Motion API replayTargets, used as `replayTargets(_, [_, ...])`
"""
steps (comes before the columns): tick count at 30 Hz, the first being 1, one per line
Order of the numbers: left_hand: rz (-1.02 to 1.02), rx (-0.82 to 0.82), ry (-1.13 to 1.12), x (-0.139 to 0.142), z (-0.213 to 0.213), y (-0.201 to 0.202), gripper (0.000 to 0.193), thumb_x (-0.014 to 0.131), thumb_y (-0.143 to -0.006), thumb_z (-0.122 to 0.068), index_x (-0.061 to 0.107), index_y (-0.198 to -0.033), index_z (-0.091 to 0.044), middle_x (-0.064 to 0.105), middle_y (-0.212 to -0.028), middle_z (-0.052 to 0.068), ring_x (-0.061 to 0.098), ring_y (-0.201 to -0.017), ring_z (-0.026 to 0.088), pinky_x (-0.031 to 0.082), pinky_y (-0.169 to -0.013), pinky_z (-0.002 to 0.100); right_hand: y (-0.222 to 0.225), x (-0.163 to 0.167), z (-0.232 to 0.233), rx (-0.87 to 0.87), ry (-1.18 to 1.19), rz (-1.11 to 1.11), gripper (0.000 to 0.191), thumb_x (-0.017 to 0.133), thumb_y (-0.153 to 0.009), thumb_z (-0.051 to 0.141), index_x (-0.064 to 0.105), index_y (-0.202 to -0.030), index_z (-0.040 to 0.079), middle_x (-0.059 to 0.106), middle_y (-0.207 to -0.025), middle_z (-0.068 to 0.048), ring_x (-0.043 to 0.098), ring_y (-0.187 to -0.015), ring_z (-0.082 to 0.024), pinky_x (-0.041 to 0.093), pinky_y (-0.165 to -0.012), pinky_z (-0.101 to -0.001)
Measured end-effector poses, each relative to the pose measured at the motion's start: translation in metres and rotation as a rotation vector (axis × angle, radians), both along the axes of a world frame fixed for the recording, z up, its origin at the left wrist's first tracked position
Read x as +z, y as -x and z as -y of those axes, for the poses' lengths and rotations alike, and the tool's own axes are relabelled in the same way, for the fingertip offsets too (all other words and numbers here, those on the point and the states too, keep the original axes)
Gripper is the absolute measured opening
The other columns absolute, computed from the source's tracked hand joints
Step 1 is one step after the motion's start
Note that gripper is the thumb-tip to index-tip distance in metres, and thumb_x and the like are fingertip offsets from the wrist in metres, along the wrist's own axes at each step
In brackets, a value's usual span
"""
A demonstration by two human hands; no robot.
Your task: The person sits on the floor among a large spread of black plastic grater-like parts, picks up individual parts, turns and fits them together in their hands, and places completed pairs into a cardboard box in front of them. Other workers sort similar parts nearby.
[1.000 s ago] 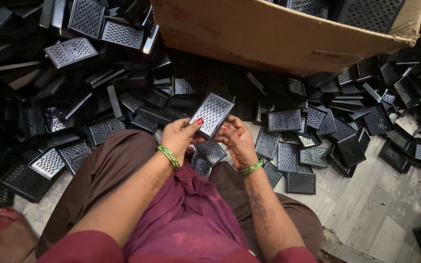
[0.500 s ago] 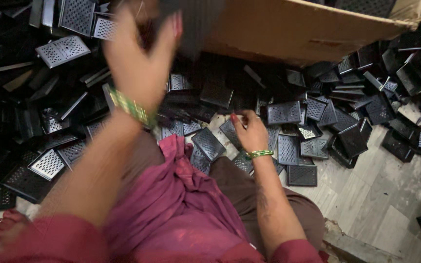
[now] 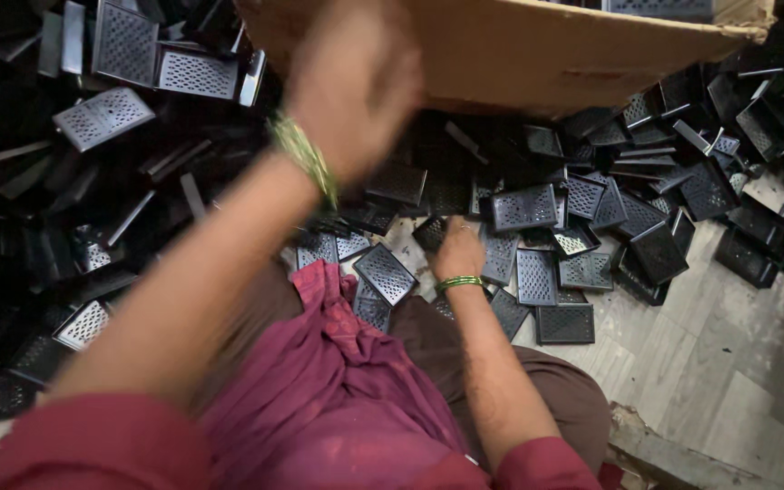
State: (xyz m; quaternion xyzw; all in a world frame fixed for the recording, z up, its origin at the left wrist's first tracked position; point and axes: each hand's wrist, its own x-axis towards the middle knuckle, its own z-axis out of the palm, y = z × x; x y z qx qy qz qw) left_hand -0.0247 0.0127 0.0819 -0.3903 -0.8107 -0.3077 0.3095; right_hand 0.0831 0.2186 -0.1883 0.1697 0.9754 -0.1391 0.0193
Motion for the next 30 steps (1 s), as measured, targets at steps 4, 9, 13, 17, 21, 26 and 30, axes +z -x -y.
replayTargets(4, [0.338, -0.069, 0.623, -0.162, -0.005, -0.041, 0.025, 0.072, -0.078, -0.02, 0.068, -0.1, -0.008, 0.067, -0.103, 0.014, 0.066, -0.1, 0.034, 0.051, -0.084, 0.046, 0.004, -0.001, -0.008, 0.02, 0.182, -0.152, 0.037, 0.079, -0.083, 0.025, 0.065, -0.113, 0.01, 0.072, -0.102, -0.023, 0.068, -0.098, -0.044, 0.054, -0.085, -0.053])
replayTargets(9, [0.425, 0.029, 0.689, -0.238, 0.004, -0.031, 0.021, 0.066, -0.083, -0.015, 0.068, -0.104, -0.01, 0.072, -0.102, 0.012, 0.068, -0.102, 0.03, 0.048, -0.087, 0.044, 0.009, -0.001, -0.022, 0.036, 0.374, -0.527, 0.051, 0.082, -0.075, 0.02, 0.06, -0.116, -0.001, 0.069, -0.098, -0.027, 0.068, -0.091, -0.043, 0.055, -0.08, -0.0485])
replayTargets(13, [0.906, 0.047, 0.082, -0.208, 0.006, -0.03, 0.038, 0.066, -0.089, -0.024, 0.062, -0.122, -0.006, 0.073, -0.103, 0.017, 0.072, -0.096, 0.031, 0.054, -0.085, 0.043, 0.022, -0.002, -0.019, -0.184, 0.918, -0.461, 0.03, 0.071, -0.087, 0.016, 0.063, -0.112, 0.002, 0.072, -0.099, -0.017, 0.07, -0.091, -0.029, 0.057, -0.083, -0.0396])
replayTargets(17, [1.174, -0.245, -0.459, -0.217, 0.001, -0.047, 0.047, 0.058, -0.098, -0.03, 0.057, -0.136, -0.002, 0.076, -0.112, 0.022, 0.069, -0.103, 0.037, 0.054, -0.091, 0.042, 0.02, -0.002, 0.003, -0.299, 1.712, -0.403, 0.024, 0.064, -0.096, 0.023, 0.064, -0.113, 0.006, 0.071, -0.105, -0.01, 0.068, -0.096, -0.023, 0.059, -0.083, -0.0379])
replayTargets(21, [0.879, 0.359, -0.306, -0.254, -0.027, -0.065, 0.044, 0.055, -0.104, -0.037, 0.066, -0.131, -0.004, 0.07, -0.107, 0.025, 0.065, -0.102, 0.041, 0.051, -0.091, 0.047, 0.003, 0.002, 0.044, -0.325, 1.784, -0.143, 0.038, 0.059, -0.09, 0.045, 0.06, -0.12, 0.021, 0.073, -0.108, -0.001, 0.07, -0.097, -0.016, 0.059, -0.082, -0.0342])
replayTargets(26, [0.841, 0.52, -0.251, -0.256, -0.06, -0.104, 0.06, 0.065, -0.098, -0.051, 0.062, -0.116, 0.006, 0.058, -0.105, 0.027, 0.055, -0.102, 0.041, 0.045, -0.094, 0.048, 0.0, -0.001, 0.05, -0.331, 1.913, -0.228, 0.061, 0.048, -0.101, 0.063, 0.065, -0.117, 0.007, 0.072, -0.105, -0.007, 0.068, -0.094, -0.021, 0.057, -0.086, -0.036])
replayTargets(30, [0.859, 0.326, -0.301, -0.234, -0.047, -0.114, 0.075, 0.075, -0.083, -0.052, 0.057, -0.126, 0.006, 0.054, -0.111, 0.028, 0.052, -0.105, 0.04, 0.044, -0.094, 0.046, 0.001, -0.005, 0.038, -0.33, 1.951, -0.177, 0.059, 0.048, -0.099, 0.059, 0.069, -0.115, 0.007, 0.075, -0.109, -0.008, 0.071, -0.098, -0.023, 0.056, -0.092, -0.0383])
